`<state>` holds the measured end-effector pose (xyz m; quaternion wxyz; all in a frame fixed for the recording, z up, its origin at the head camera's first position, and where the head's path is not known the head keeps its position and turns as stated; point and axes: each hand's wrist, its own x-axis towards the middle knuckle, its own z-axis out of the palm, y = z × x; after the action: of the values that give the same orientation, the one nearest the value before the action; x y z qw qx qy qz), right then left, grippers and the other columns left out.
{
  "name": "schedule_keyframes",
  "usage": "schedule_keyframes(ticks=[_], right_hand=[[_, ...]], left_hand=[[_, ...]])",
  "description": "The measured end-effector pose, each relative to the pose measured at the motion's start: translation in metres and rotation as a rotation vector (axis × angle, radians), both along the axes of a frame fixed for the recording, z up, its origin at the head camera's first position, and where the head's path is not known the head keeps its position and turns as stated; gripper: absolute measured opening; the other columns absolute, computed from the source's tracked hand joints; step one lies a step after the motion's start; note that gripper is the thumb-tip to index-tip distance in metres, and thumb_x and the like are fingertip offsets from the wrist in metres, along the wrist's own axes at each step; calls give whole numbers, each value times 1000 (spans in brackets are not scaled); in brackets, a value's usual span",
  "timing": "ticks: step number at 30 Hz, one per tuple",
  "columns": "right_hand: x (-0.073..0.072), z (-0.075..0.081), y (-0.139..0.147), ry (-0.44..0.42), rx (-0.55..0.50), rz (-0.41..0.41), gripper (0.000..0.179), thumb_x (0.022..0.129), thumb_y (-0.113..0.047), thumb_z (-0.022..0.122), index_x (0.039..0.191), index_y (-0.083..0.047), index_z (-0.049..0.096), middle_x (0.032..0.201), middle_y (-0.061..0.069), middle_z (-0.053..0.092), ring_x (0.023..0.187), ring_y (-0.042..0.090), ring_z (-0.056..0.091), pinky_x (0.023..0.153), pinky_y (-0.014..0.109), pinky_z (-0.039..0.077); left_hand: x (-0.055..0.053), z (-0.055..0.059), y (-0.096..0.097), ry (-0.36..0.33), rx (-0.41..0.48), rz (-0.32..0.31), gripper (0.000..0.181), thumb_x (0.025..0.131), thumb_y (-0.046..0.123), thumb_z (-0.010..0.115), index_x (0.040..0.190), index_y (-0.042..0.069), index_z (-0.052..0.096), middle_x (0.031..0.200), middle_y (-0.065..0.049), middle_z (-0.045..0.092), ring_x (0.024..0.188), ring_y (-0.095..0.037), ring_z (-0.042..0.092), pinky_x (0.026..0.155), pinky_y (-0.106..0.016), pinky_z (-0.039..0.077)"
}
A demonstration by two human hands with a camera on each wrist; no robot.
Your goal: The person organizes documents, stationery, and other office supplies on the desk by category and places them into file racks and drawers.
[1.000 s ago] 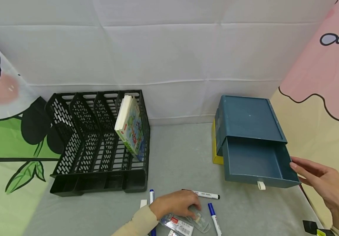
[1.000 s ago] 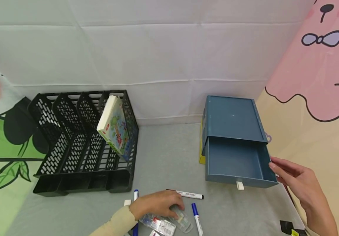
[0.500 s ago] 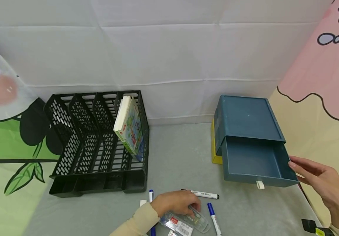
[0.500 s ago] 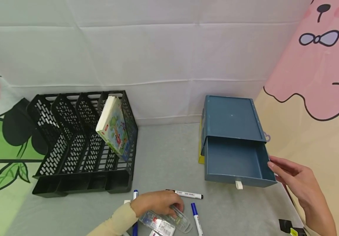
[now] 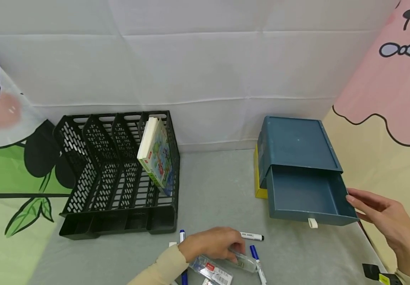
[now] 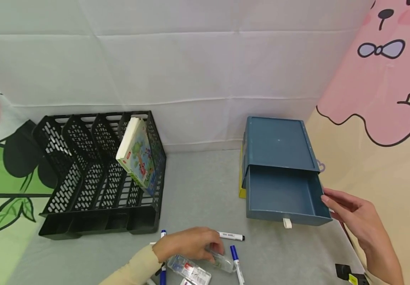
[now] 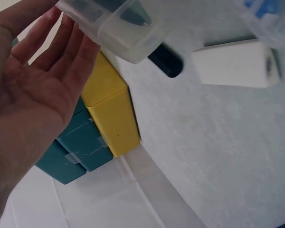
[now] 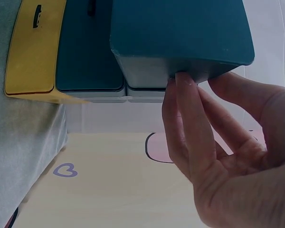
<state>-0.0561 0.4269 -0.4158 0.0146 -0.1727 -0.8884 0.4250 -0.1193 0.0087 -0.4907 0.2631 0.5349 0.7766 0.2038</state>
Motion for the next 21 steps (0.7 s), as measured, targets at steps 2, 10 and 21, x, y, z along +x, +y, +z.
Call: schedule_keyframes(ticks=[2, 10, 21], right_hand=[[0, -1, 1, 0, -5, 4, 69, 101, -45, 64, 143, 8, 53, 114, -23, 56, 85, -18, 54, 68, 15, 54], [-1, 0, 1, -16, -4, -4, 71, 101, -47, 63, 144, 7, 52, 120, -12, 61, 87, -18, 51, 68, 15, 54], [1, -1, 2, -14, -12, 1, 69, 101, -46, 64, 145, 5, 53, 119, -18, 58, 86, -18, 53, 68, 14, 54]], left_hand=[[0, 5, 1, 0, 27, 15, 22, 86, 18, 85, 105, 19, 74, 96, 17, 65, 84, 9, 53, 77, -7, 42], [2, 27, 5, -72, 144, 76, 25, 88, 20, 83, 110, 17, 73, 100, 15, 68, 86, 10, 56, 77, -7, 46], [4, 54, 15, -235, 331, 132, 30, 86, 14, 84, 114, 7, 74, 102, 2, 74, 85, 9, 61, 76, -12, 53]])
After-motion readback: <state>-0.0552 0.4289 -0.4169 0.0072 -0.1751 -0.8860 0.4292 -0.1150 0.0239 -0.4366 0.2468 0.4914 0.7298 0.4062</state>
